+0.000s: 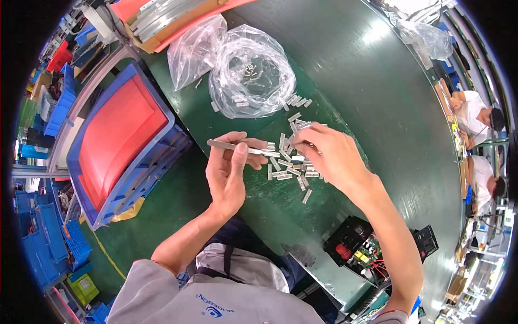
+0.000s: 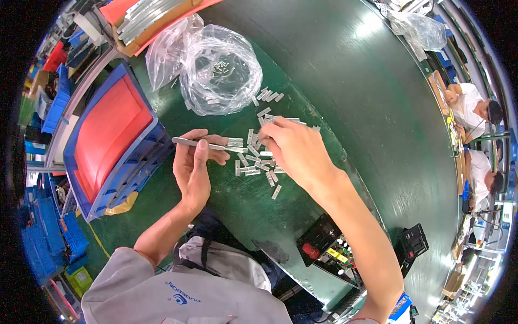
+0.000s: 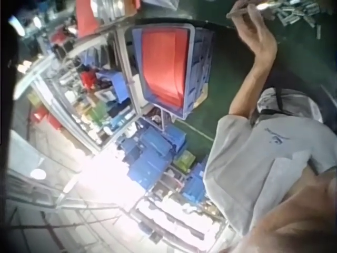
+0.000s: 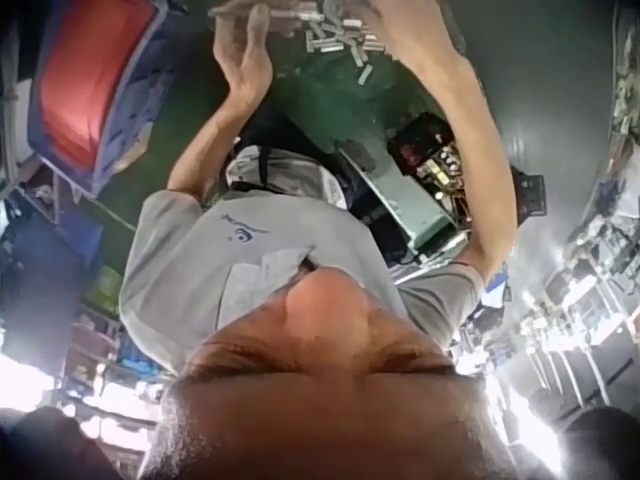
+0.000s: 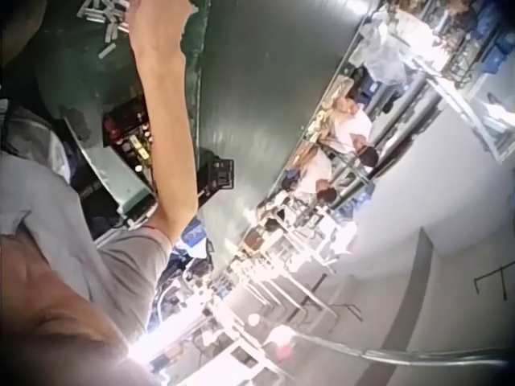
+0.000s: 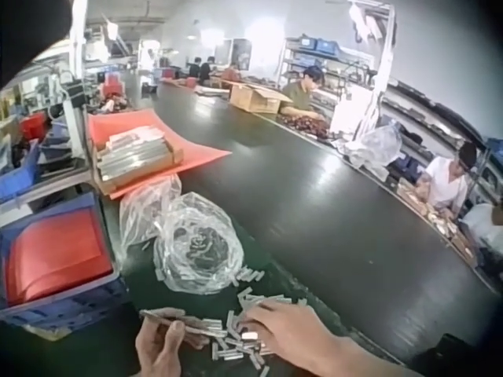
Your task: Assembling internal components of an electronic device, including wiring and securing parts with an electric screwdriver.
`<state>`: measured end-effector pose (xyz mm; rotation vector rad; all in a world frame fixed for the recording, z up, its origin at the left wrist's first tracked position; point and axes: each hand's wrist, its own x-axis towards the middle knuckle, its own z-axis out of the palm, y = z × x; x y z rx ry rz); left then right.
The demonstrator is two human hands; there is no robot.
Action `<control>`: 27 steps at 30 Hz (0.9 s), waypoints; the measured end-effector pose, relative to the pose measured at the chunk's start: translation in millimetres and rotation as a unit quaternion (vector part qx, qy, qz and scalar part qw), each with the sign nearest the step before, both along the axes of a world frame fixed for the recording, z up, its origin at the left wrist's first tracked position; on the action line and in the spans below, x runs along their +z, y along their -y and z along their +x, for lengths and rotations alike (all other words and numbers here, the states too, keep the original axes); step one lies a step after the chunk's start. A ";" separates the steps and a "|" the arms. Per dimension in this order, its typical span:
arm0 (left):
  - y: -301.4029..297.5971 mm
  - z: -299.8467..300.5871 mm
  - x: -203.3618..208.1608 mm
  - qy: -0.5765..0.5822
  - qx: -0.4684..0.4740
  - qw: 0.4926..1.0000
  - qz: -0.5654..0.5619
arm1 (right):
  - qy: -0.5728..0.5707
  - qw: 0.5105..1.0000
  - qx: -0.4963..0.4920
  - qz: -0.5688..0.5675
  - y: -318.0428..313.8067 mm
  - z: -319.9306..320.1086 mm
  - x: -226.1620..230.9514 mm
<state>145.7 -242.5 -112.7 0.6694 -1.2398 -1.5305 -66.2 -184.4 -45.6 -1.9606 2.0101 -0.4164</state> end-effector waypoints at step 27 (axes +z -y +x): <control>19.8 -7.1 4.4 0.103 -0.066 0.989 -0.080 | 0.131 0.907 -0.196 -0.350 -153.7 23.1 87.3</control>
